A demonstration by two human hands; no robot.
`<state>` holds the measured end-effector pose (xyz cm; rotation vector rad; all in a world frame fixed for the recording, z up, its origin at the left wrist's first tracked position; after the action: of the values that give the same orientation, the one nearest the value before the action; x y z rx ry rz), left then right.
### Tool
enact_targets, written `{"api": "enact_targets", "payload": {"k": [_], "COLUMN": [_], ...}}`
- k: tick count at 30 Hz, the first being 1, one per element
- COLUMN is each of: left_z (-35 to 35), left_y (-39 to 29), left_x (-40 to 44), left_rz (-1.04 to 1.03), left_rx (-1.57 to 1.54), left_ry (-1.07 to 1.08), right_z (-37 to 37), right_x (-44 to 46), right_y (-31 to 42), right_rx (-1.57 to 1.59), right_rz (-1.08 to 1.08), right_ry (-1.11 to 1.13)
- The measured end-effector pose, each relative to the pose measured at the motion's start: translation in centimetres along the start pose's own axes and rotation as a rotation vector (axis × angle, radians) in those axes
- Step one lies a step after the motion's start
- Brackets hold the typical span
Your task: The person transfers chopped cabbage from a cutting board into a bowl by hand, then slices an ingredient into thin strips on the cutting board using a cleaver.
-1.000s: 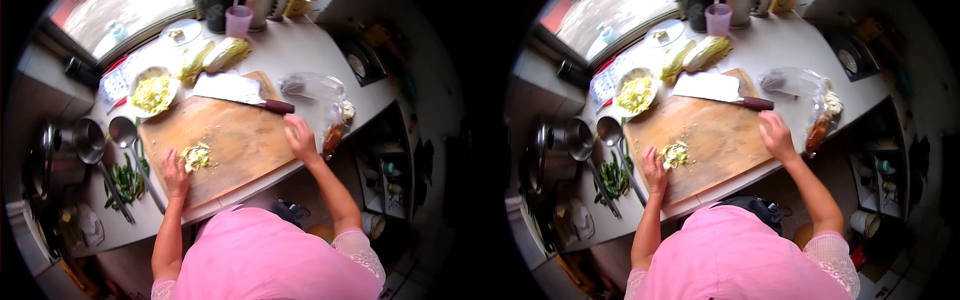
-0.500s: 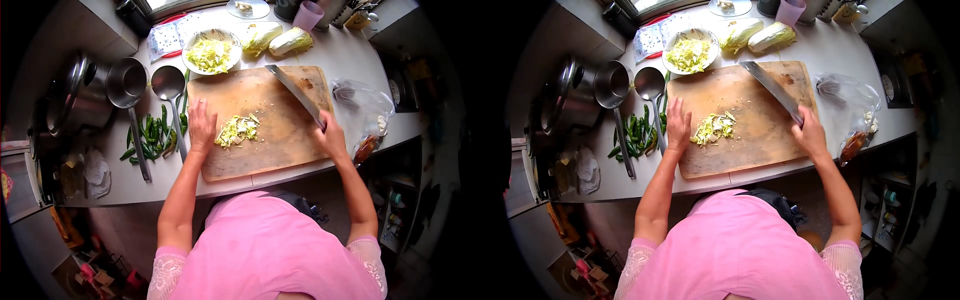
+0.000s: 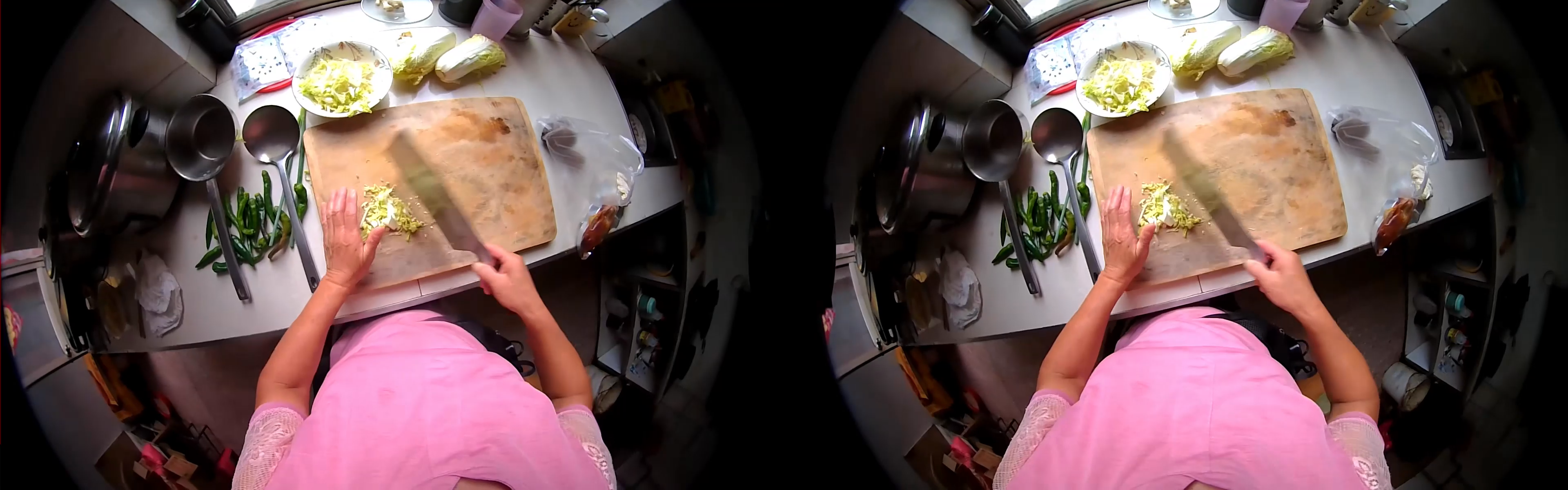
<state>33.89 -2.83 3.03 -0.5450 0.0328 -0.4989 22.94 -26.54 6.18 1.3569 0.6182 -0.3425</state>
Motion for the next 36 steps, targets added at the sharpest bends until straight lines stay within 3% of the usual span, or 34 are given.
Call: {"api": "enact_targets", "payload": {"k": [2,4,6,12,16,18,20,24,28,31,34,36], "left_z": [-0.6,-1.1,-2.1,-2.7,-1.3,0.3,3.6,8.2,9.4,8.9,5.9,5.9], "left_y": [0.5,-0.2,-0.6,-1.4,-1.6,-1.3,-3.2,-6.4,-4.3,-1.0,4.6,6.4], "left_x": [0.3,1.2,2.2,2.4,2.6,3.7,5.5,10.8,17.8,22.1,25.9,25.9], "left_rz": [0.046,0.073,0.064,-0.014,0.031,0.037,-0.134,-0.37,-0.432,-0.35,-0.123,0.056], "left_rx": [0.027,0.111,0.102,-0.052,-0.129,-0.217,-0.356,-0.081,-0.115,-0.142,-0.042,0.12], "left_ry": [0.031,0.061,0.062,0.021,-0.064,-0.091,-0.086,-0.119,-0.279,-0.338,-0.093,-0.123], "right_z": [1.9,2.8,2.1,-6.3,-11.3,-10.7,-9.7,-6.2,-3.7,-1.6,0.1,1.5], "right_x": [-1.2,-1.3,-0.8,4.6,6.4,6.5,6.6,8.5,10.5,10.1,8.5,6.9], "right_y": [-2.9,-6.5,-8.8,-4.8,-2.5,-0.1,2.7,8.7,11.6,10.8,8.2,6.7], "right_rx": [0.212,0.554,0.547,0.386,0.447,0.471,0.559,0.468,0.49,0.488,0.476,0.424], "right_rz": [-0.126,-0.077,-0.138,-0.148,-0.136,-0.125,-0.124,-0.01,0.058,0.036,-0.039,-0.079], "right_ry": [-0.019,-0.08,-0.089,0.148,0.367,0.389,0.381,0.365,0.319,0.272,0.248,0.173]}}
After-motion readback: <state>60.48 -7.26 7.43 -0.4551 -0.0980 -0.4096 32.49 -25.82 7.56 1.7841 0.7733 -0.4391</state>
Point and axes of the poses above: each hand's wrist, its own x-axis towards the middle knuckle, its own z-axis out of the back of the hand, y = z × x, the point moved 8 cm from there along x, towards the middle knuckle, and after that the axes turned 14 degrees about y, right-handed, at the moved point
